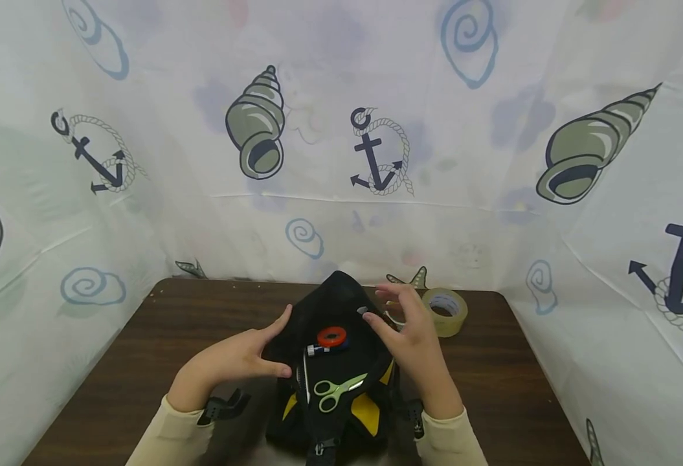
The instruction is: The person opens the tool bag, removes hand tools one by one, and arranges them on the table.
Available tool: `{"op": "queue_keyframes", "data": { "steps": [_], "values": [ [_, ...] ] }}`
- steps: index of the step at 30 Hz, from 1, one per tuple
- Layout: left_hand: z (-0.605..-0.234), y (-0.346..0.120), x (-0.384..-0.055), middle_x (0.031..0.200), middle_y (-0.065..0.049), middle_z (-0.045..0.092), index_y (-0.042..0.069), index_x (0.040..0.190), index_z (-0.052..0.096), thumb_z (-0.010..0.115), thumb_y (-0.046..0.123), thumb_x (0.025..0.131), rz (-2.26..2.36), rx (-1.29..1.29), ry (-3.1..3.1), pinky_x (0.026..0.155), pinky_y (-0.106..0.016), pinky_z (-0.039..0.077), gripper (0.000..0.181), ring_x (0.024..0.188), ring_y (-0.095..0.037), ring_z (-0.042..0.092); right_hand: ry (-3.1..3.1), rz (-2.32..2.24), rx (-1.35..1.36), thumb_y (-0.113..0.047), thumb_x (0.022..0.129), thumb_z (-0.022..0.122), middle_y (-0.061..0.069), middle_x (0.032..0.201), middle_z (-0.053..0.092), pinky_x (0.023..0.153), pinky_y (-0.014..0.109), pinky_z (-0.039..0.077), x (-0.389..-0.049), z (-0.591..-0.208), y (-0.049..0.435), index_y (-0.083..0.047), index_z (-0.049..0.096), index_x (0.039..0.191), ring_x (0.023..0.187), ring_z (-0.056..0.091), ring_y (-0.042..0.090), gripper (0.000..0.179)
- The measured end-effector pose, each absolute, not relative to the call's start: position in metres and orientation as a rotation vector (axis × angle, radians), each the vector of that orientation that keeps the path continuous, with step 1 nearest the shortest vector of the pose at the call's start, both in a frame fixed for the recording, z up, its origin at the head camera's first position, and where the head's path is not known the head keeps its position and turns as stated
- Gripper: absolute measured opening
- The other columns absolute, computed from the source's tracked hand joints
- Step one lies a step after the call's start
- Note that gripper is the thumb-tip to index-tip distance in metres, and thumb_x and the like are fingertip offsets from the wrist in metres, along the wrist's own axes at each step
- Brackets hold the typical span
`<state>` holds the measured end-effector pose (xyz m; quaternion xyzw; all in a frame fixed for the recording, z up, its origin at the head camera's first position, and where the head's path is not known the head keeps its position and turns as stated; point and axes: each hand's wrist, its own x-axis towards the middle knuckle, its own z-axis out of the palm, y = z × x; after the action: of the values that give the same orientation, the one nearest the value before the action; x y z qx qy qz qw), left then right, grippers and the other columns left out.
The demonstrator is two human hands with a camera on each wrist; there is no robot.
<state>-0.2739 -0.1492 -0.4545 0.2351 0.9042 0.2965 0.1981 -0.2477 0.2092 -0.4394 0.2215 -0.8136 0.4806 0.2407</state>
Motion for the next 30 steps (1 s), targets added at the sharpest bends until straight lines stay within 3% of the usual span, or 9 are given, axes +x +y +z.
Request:
{"op": "queue_keyframes", "data": {
  "steps": [5, 9, 15, 22, 30],
  "values": [
    [-0.454, -0.149, -0.273, 0.168, -0.019, 0.049, 0.039, 0.175, -0.006, 0.078, 0.069, 0.092, 0.831, 0.662, 2.531, 0.119, -0.059, 0.049, 0.122, 0.146, -0.036, 0.06, -2.344, 1.444, 0.562, -0.02, 0.101, 0.081, 0.006, 0.134, 0.069, 0.097, 0.035, 0.062, -0.238, -0.43, 0.182, -0.02, 0.067, 0.139, 0.117, 0.07, 0.022, 0.04],
    [-0.454, -0.149, -0.273, 0.168, -0.018, 0.049, 0.038, 0.175, -0.006, 0.078, 0.069, 0.092, 0.837, 0.664, 2.538, 0.12, -0.059, 0.048, 0.122, 0.147, -0.036, 0.06, -2.5, 1.611, 0.421, -0.03, 0.103, 0.079, 0.009, 0.133, 0.068, 0.098, 0.035, 0.059, -0.234, -0.42, 0.167, -0.023, 0.067, 0.136, 0.115, 0.07, 0.021, 0.036],
    [-0.453, -0.149, -0.273, 0.167, -0.017, 0.05, 0.037, 0.175, -0.007, 0.079, 0.068, 0.092, 0.858, 0.672, 2.521, 0.119, -0.059, 0.049, 0.124, 0.145, -0.035, 0.061, -2.672, 1.612, 0.277, -0.037, 0.101, 0.081, 0.005, 0.131, 0.069, 0.098, 0.043, 0.062, -0.237, -0.406, 0.155, -0.022, 0.066, 0.135, 0.114, 0.071, 0.021, 0.04],
    [-0.455, -0.152, -0.275, 0.167, -0.014, 0.052, 0.038, 0.175, -0.008, 0.079, 0.068, 0.092, 0.879, 0.676, 2.504, 0.119, -0.059, 0.049, 0.124, 0.144, -0.033, 0.062, -2.897, 1.427, 0.349, -0.042, 0.099, 0.081, 0.01, 0.136, 0.068, 0.103, 0.054, 0.059, -0.253, -0.384, 0.137, -0.018, 0.067, 0.134, 0.119, 0.068, 0.029, 0.045],
    [-0.454, -0.151, -0.273, 0.168, -0.018, 0.05, 0.036, 0.176, -0.008, 0.079, 0.068, 0.092, 0.866, 0.695, 2.511, 0.115, -0.058, 0.052, 0.125, 0.142, -0.034, 0.064, -3.103, 1.234, 0.316, -0.045, 0.098, 0.081, 0.017, 0.143, 0.064, 0.107, 0.054, 0.058, -0.286, -0.404, 0.119, -0.008, 0.063, 0.141, 0.121, 0.068, 0.032, 0.059]
  ]
}}
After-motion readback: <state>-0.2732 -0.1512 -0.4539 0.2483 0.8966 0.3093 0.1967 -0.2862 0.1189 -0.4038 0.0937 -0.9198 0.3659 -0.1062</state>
